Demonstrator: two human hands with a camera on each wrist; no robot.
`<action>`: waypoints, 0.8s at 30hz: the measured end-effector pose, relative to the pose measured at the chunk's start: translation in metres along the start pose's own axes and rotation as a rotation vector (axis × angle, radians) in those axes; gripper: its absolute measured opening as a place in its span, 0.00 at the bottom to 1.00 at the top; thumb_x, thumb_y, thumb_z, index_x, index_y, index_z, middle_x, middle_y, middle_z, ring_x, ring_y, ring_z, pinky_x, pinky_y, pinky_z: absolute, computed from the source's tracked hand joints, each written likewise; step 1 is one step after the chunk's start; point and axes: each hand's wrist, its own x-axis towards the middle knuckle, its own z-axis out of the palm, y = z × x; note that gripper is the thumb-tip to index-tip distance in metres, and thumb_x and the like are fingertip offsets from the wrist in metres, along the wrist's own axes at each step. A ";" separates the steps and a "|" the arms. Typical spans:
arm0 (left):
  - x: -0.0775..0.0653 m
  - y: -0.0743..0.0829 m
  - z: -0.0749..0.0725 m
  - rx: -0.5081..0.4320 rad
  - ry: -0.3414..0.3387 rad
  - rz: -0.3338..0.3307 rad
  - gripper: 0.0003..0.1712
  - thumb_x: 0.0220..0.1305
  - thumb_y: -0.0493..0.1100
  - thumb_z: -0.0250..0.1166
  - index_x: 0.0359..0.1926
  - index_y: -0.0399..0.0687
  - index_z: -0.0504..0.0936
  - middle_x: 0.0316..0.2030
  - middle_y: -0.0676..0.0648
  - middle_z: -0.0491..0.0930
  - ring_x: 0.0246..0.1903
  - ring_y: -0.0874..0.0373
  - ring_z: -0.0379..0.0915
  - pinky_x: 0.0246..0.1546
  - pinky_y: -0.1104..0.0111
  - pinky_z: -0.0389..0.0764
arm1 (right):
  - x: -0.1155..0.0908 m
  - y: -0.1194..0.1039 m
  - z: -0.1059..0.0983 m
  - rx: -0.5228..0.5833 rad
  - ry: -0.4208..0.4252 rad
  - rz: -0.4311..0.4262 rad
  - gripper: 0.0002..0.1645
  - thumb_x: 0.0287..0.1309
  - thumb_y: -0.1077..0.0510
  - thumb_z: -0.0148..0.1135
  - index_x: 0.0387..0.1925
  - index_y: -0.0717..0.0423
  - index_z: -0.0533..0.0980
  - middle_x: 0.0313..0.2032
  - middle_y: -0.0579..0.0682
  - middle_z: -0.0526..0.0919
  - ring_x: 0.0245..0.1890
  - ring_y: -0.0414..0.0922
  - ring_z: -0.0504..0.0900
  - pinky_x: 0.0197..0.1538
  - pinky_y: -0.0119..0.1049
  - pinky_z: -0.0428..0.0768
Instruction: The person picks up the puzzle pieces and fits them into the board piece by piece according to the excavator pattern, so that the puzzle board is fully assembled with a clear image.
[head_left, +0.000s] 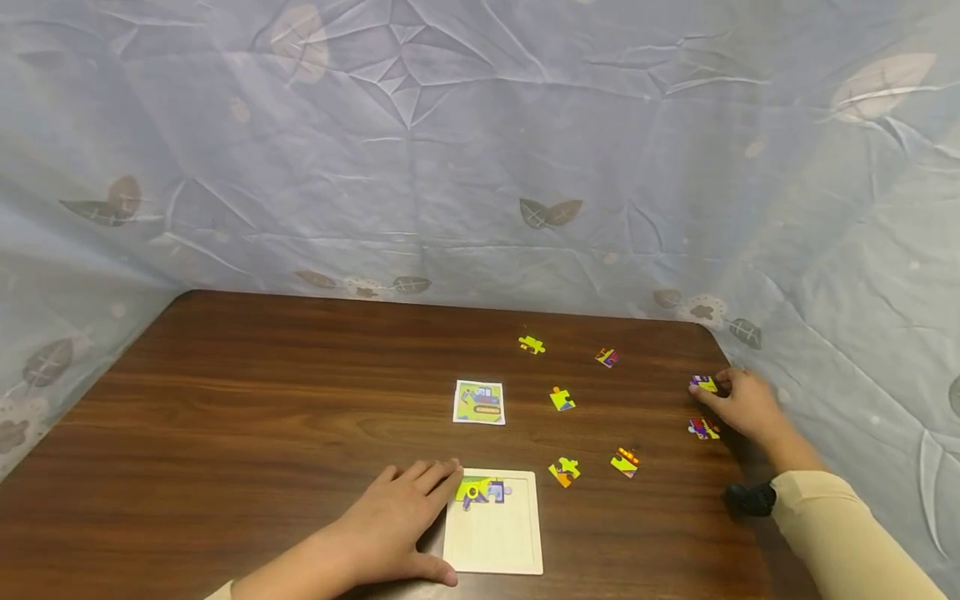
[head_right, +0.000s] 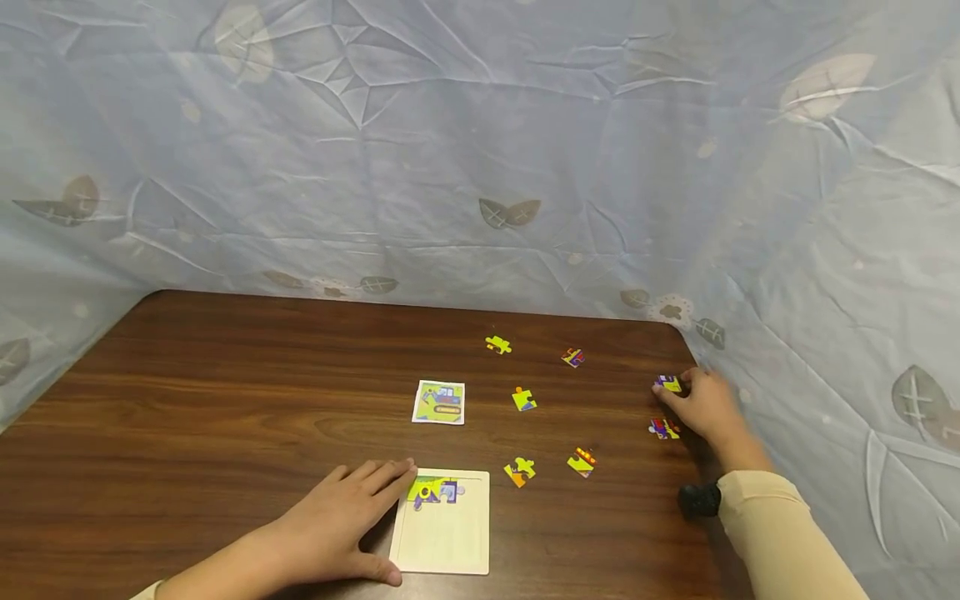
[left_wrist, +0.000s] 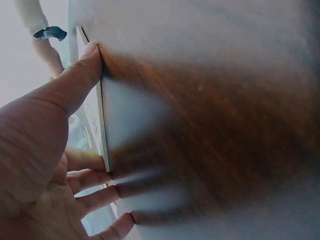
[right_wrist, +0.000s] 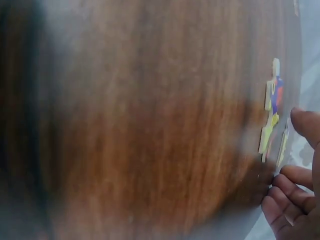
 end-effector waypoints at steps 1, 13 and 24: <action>0.000 0.000 0.000 0.004 0.002 0.000 0.69 0.49 0.82 0.68 0.80 0.45 0.62 0.79 0.44 0.65 0.75 0.45 0.66 0.66 0.40 0.73 | 0.001 0.000 0.001 -0.003 0.010 0.001 0.37 0.70 0.44 0.64 0.49 0.82 0.77 0.45 0.78 0.82 0.46 0.72 0.81 0.52 0.65 0.78; -0.001 0.000 -0.001 0.013 0.016 -0.004 0.68 0.49 0.82 0.68 0.80 0.46 0.62 0.78 0.45 0.66 0.73 0.46 0.67 0.65 0.39 0.73 | 0.007 -0.002 0.009 0.011 0.093 -0.014 0.23 0.66 0.53 0.68 0.41 0.75 0.80 0.38 0.72 0.84 0.41 0.68 0.82 0.46 0.61 0.77; -0.001 -0.001 -0.001 0.031 0.017 0.009 0.68 0.49 0.84 0.65 0.80 0.46 0.62 0.79 0.45 0.65 0.74 0.46 0.67 0.66 0.41 0.74 | 0.007 -0.007 0.006 -0.003 0.082 0.013 0.19 0.65 0.57 0.66 0.35 0.75 0.78 0.31 0.69 0.83 0.35 0.65 0.81 0.44 0.61 0.78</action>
